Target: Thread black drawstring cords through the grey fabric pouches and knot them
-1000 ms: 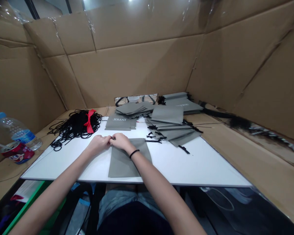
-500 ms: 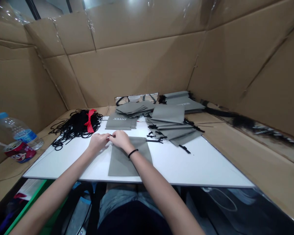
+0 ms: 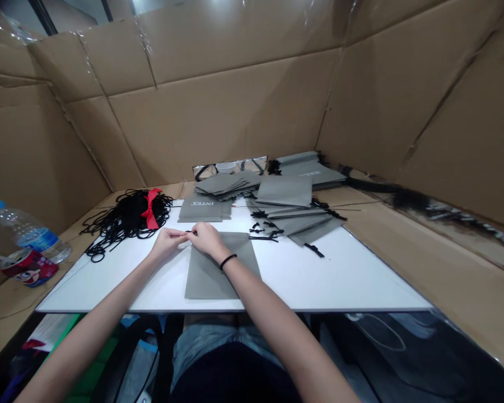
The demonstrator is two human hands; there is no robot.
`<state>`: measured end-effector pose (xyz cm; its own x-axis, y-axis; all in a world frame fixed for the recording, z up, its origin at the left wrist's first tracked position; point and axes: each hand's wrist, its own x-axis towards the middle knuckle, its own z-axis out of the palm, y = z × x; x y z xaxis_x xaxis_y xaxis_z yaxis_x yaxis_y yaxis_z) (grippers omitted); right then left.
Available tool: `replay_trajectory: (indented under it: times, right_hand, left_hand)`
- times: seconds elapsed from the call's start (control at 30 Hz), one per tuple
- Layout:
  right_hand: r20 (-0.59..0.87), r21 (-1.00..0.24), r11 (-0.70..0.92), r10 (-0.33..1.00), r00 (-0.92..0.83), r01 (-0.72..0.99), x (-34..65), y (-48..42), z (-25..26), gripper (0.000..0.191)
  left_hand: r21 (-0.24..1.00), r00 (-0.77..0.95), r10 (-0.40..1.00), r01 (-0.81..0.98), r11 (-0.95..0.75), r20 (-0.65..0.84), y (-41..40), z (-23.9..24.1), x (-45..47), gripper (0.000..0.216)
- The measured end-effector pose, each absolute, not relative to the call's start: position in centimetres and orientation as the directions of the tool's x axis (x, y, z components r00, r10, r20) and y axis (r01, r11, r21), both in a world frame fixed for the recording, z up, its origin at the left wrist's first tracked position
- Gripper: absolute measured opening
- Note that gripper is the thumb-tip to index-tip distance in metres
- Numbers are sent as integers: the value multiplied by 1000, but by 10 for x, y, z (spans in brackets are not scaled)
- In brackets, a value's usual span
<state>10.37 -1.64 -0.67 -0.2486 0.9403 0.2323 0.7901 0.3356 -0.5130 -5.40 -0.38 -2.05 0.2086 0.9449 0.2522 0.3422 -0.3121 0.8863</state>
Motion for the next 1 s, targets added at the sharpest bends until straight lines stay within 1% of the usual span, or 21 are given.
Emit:
replay_trajectory:
  times: [0.17,0.4,0.53,0.67,1.0]
  right_hand:
    - [164,-523,341,939,-301,781,105,-12,-10,26]
    - [133,-543,359,929,-345,759,106,-10,-9,28]
    - [131,-549,369,924,-359,749,106,-10,-10,29]
    - [135,-541,381,919,-371,750,107,-10,-12,29]
    - [196,-453,430,903,-383,781,106,-13,-16,26]
  left_hand:
    - [933,146,959,236,-272,243,-9,-16,-53,25]
    - [982,133,985,139,-131,112,-8,-17,-54,39]
    - [987,164,984,135,-86,64,-10,-16,-54,41]
    - [987,195,979,138,-83,55,-12,-14,-52,39]
    - [979,222,974,181,-96,54,-16,-5,-50,28]
